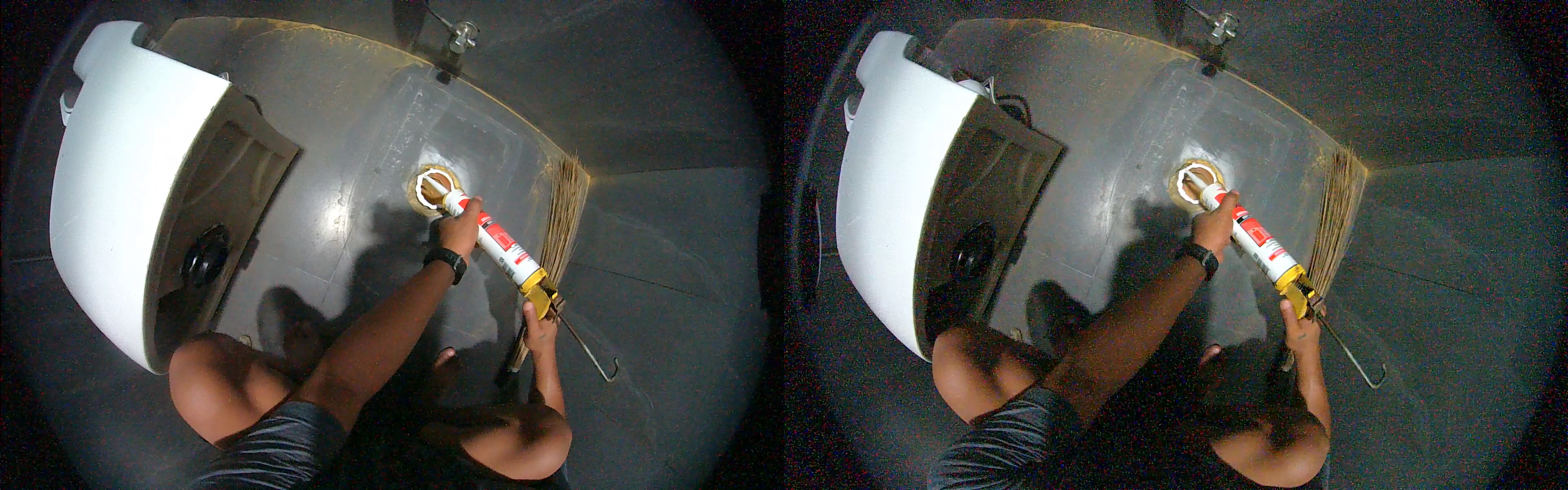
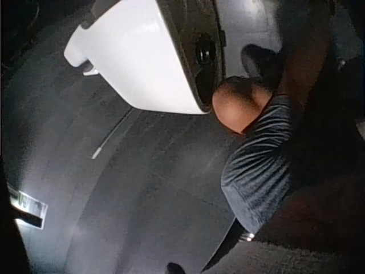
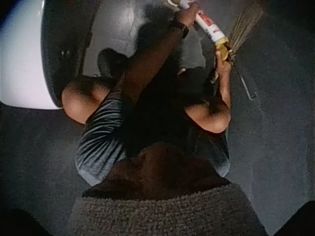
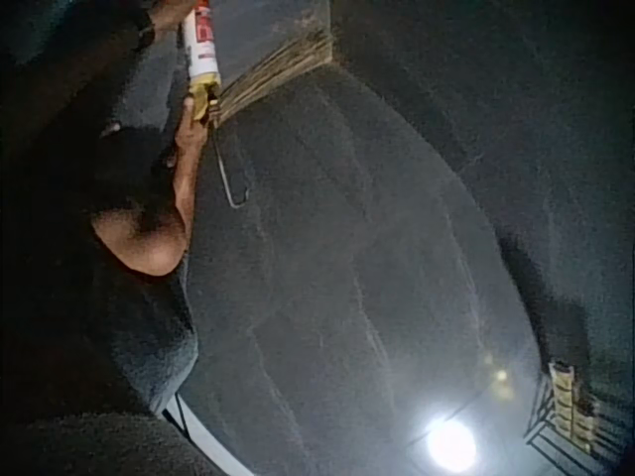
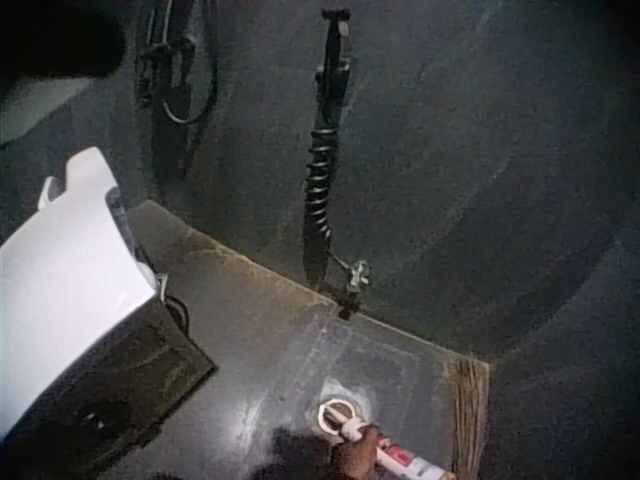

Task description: The person applies sealant to a black rubber gasket and the floor flange using a caulking gun. They then position the gasket onto the toilet base and place the toilet over the floor flange.

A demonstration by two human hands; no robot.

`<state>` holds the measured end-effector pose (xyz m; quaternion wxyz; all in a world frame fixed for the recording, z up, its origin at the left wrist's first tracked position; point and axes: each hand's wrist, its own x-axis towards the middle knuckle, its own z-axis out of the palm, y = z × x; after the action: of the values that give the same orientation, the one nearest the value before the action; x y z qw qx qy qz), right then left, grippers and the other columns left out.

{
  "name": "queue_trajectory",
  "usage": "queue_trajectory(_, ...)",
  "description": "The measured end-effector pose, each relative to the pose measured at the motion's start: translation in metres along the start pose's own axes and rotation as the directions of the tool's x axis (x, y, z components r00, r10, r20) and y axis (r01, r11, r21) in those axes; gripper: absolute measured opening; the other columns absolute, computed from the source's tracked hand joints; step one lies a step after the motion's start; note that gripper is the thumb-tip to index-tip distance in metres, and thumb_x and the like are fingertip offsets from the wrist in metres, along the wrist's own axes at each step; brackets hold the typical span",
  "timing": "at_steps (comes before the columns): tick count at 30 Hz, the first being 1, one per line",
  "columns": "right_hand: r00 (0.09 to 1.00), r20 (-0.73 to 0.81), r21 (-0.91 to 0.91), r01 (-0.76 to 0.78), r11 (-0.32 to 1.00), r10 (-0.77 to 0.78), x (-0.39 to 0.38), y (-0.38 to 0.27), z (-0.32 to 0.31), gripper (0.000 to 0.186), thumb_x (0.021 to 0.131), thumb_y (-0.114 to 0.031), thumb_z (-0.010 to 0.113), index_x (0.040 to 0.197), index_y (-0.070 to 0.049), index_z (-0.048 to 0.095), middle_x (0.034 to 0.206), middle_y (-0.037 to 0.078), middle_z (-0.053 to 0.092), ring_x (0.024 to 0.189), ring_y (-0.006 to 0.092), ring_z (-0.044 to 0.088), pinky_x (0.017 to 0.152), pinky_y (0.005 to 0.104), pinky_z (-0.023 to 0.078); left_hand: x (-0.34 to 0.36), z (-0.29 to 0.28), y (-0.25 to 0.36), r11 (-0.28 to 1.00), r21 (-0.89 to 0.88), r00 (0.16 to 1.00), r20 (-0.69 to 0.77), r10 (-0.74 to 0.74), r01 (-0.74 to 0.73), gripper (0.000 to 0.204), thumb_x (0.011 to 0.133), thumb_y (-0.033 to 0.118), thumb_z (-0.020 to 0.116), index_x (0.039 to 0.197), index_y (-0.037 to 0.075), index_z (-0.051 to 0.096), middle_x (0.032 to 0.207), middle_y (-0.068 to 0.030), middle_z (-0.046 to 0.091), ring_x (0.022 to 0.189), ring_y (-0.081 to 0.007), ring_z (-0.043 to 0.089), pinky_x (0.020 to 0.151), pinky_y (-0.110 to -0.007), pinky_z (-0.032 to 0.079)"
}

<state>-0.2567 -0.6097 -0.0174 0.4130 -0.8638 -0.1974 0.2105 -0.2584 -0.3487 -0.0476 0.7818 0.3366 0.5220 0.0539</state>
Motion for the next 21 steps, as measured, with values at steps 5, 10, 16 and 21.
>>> queue_trajectory(5,0.997,-0.071,-0.105,-0.016,0.994,0.008,-0.003,0.005,0.000,0.045,0.087,-0.027,0.064,0.118,0.002,0.050,0.115,0.014,0.052,0.106,0.0273,0.051,0.093,0.0395,0.039,0.001,0.004,-0.005,0.998,-0.055,1.000,0.005,0.026,-0.026,0.041,0.079,0.044,0.068,0.084,0.004,0.062,0.070,-0.0023,0.059,0.057,-0.0134,0.057,0.051,-0.030,0.042)
queue_trajectory(10,0.999,-0.026,-0.092,-0.023,0.995,0.021,-0.003,0.010,-0.005,0.045,0.088,-0.029,0.062,0.119,0.001,0.051,0.115,0.013,0.053,0.107,0.0277,0.050,0.095,0.0402,0.038,0.006,0.007,-0.010,0.999,-0.045,1.000,0.001,0.028,-0.028,0.040,0.080,0.043,0.067,0.085,0.004,0.062,0.071,-0.0026,0.060,0.058,-0.0136,0.057,0.052,-0.030,0.043)
queue_trajectory(16,0.998,0.000,-0.165,-0.062,0.984,0.063,-0.007,0.013,-0.009,0.048,0.089,-0.036,0.060,0.120,0.000,0.051,0.118,0.012,0.055,0.110,0.0273,0.051,0.097,0.0382,0.037,0.003,0.008,-0.011,0.999,-0.028,0.999,0.036,0.032,-0.031,0.042,0.080,0.046,0.066,0.086,0.004,0.062,0.072,-0.0027,0.061,0.059,-0.0137,0.058,0.053,-0.030,0.043)
queue_trajectory(21,0.975,0.064,0.018,-0.216,0.976,0.215,-0.013,0.006,-0.016,0.054,0.089,-0.042,0.061,0.123,-0.001,0.050,0.121,0.011,0.055,0.113,0.0254,0.051,0.097,0.0366,0.037,-0.002,0.009,-0.005,0.998,-0.048,0.995,0.090,0.036,-0.031,0.043,0.080,0.048,0.066,0.084,0.006,0.063,0.072,-0.0024,0.060,0.058,-0.0138,0.057,0.053,-0.030,0.042)
